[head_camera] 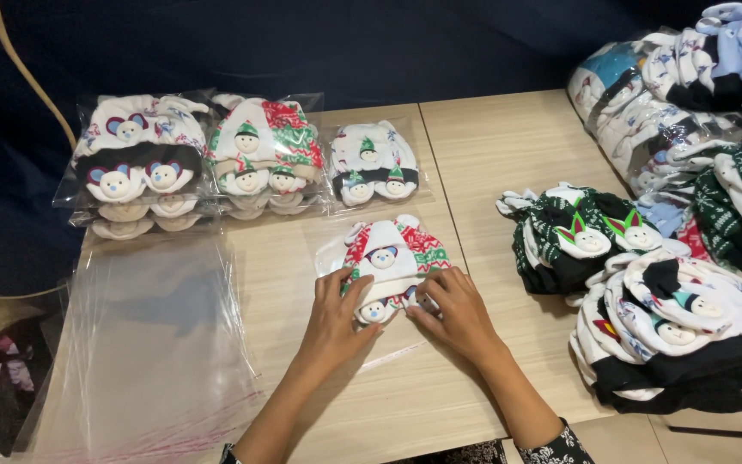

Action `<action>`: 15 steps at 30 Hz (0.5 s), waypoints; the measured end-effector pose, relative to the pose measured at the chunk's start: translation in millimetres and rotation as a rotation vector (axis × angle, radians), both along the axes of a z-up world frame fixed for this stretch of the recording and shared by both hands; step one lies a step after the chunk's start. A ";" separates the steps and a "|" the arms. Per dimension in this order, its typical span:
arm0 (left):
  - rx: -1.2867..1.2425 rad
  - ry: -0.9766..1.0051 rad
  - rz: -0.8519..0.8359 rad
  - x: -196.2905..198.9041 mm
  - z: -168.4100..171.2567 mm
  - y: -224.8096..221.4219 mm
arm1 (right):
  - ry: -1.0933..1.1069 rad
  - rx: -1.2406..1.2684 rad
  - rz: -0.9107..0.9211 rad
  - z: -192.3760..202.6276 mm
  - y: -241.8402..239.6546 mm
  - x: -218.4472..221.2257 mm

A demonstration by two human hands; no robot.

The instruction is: Folding baby hats and placing them into clear plastic bags for packaging

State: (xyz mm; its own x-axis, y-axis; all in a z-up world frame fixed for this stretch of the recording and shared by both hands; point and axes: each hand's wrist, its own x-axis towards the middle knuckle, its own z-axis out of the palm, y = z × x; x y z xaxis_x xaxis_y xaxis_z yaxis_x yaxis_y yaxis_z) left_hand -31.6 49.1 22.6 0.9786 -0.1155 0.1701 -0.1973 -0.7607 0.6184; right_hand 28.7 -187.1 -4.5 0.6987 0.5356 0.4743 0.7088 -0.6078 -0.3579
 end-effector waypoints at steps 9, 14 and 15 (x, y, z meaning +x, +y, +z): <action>-0.088 -0.032 0.015 -2.1 -4.5 6.1 | -0.106 0.023 -0.084 0.8 3.7 -2.8; 0.028 -0.325 -0.025 2.6 -26.2 8.0 | -0.123 0.075 -0.040 -6.8 15.1 -5.7; 0.072 -0.344 -0.051 3.5 -30.4 7.6 | -0.115 0.077 -0.018 -7.8 19.3 -7.3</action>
State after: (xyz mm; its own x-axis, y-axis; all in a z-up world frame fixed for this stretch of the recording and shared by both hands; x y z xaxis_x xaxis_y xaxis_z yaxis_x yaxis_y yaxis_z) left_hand -28.1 56.7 -7.8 0.8581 -0.1863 0.4784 -0.4234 -0.7838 0.4542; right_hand 21.4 -167.8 -12.3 0.6468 0.4822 0.5909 0.7370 -0.5945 -0.3216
